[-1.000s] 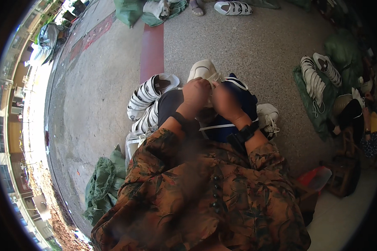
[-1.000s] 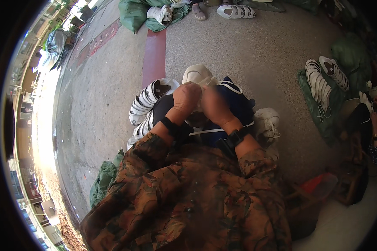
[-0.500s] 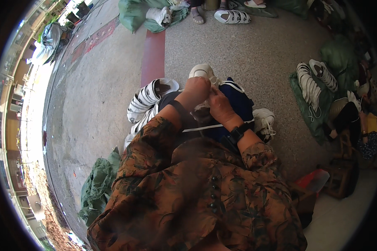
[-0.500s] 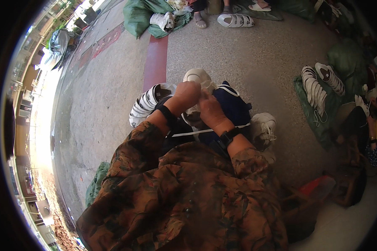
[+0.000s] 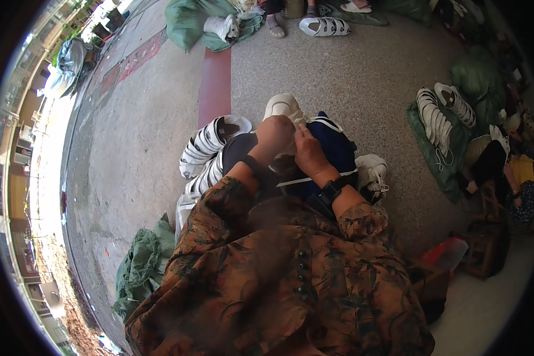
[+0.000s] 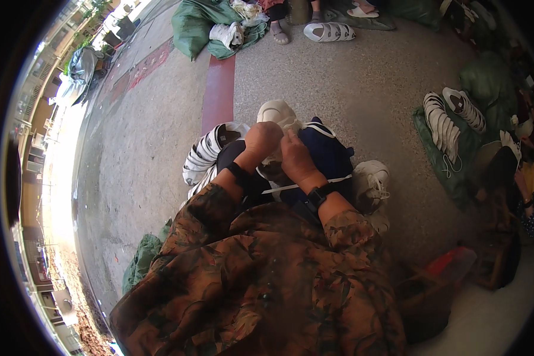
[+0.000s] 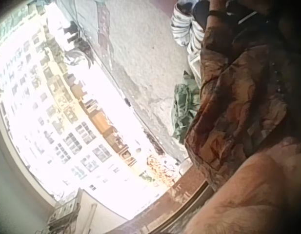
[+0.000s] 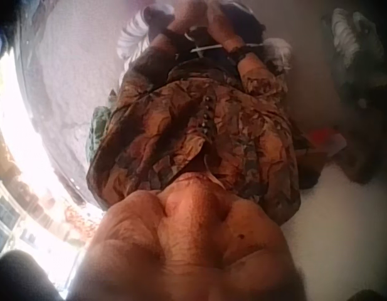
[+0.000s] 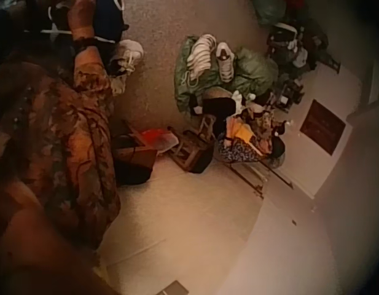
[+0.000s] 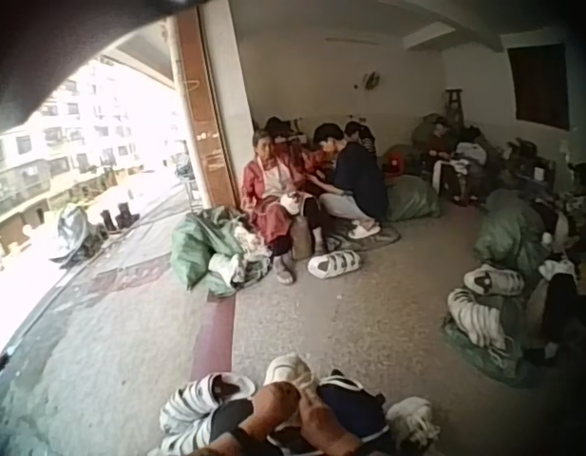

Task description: The person threads a white shoelace through the eyelets of a white sneaker, pulling the lace tight and adjusting the loops. They repeat this process to lace the shoe from the bottom up.

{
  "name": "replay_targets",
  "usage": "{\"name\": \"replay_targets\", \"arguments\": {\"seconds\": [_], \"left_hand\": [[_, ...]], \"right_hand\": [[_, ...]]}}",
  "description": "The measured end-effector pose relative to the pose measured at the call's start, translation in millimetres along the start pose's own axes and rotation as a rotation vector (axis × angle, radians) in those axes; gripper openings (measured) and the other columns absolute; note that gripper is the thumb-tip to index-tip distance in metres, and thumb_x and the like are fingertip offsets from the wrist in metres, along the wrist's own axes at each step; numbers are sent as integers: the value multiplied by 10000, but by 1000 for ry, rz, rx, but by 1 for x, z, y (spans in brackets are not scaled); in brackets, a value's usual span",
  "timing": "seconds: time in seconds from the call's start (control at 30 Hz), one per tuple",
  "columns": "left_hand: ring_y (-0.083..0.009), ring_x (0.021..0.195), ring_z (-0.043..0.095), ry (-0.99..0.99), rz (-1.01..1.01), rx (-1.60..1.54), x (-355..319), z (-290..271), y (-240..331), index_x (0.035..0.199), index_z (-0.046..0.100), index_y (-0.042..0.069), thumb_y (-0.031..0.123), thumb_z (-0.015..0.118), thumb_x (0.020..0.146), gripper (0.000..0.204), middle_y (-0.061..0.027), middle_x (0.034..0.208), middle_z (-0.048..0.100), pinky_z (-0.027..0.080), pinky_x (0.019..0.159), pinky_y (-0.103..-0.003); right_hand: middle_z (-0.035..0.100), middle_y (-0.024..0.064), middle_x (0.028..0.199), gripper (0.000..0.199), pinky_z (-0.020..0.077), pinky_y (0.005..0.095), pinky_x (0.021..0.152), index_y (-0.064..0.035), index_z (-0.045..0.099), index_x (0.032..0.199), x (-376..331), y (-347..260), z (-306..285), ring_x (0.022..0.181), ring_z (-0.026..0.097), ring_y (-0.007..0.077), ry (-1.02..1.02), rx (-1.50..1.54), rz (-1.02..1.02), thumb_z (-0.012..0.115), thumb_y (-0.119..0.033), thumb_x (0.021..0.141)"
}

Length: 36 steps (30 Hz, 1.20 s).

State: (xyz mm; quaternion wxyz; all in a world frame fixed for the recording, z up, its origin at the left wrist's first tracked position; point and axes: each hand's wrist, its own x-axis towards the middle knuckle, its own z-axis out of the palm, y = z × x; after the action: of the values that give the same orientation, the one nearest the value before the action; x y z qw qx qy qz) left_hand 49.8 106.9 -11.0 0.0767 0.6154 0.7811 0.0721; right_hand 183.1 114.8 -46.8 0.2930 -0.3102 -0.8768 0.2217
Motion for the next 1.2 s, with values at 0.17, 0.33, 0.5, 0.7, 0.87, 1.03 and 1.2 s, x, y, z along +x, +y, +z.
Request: {"name": "replay_targets", "arguments": {"seconds": [0.17, 0.33, 0.5, 0.7, 0.87, 1.03, 1.2], "left_hand": [[-283, 763, 675, -47, 32, 10, 4, -6, 1, 840, 668, 50, 244, 551, 790, 232, -126, 852, 678, 532, 653, -385], [-283, 769, 677, -116, 266, 195, 7, -12, -4, 885, 653, 27, 212, 558, 790, 229, -120, 846, 684, 530, 669, -382], [-318, 762, 667, -183, 142, 22, 5, -9, -10, 807, 661, 41, 201, 541, 813, 200, -153, 776, 661, 526, 614, -422], [-299, 818, 669, -277, 53, 11, 14, -20, -5, 848, 687, 43, 224, 609, 745, 222, -141, 837, 673, 529, 681, -371], [-295, 854, 666, -426, 279, 110, 46, 15, -37, 853, 696, 40, 248, 624, 705, 265, -141, 863, 675, 524, 730, -353], [-275, 799, 673, -331, 428, 237, 40, 24, -39, 832, 701, 53, 213, 624, 712, 215, -105, 827, 677, 536, 664, -361], [-238, 712, 678, -120, 453, 303, 17, 6, -28, 783, 706, 78, 162, 637, 709, 131, -69, 763, 670, 542, 556, -345]], "right_hand": [[481, 379, 1164, 413, 442, 428, 938, 156, 455, 1110, 1, -4, -5, 1103, 487, 471, -11, 23, 17, 500, 112, 702], [476, 378, 1170, 425, 447, 425, 933, 165, 444, 1129, 2, -2, -5, 1095, 495, 465, -31, 54, 36, 501, 105, 712], [483, 369, 1170, 412, 453, 422, 926, 156, 449, 1128, 1, -4, -7, 1088, 503, 457, -31, 39, 50, 490, 99, 722], [486, 362, 1173, 369, 455, 426, 922, 137, 470, 1092, 1, -1, -5, 1082, 504, 460, 3, 62, 51, 474, 101, 725], [485, 363, 1173, 260, 447, 432, 928, 103, 503, 989, -1, -4, -6, 1081, 502, 462, 15, 58, 27, 463, 97, 733], [553, 337, 1078, 89, 496, 404, 850, 75, 507, 851, 1, 6, -2, 1018, 580, 401, 124, 106, -10, 471, 71, 769], [632, 135, 781, 206, 488, 253, 605, -49, 421, 636, 17, 35, -14, 698, 606, 137, 217, 816, 358, 536, 38, 783]]}}
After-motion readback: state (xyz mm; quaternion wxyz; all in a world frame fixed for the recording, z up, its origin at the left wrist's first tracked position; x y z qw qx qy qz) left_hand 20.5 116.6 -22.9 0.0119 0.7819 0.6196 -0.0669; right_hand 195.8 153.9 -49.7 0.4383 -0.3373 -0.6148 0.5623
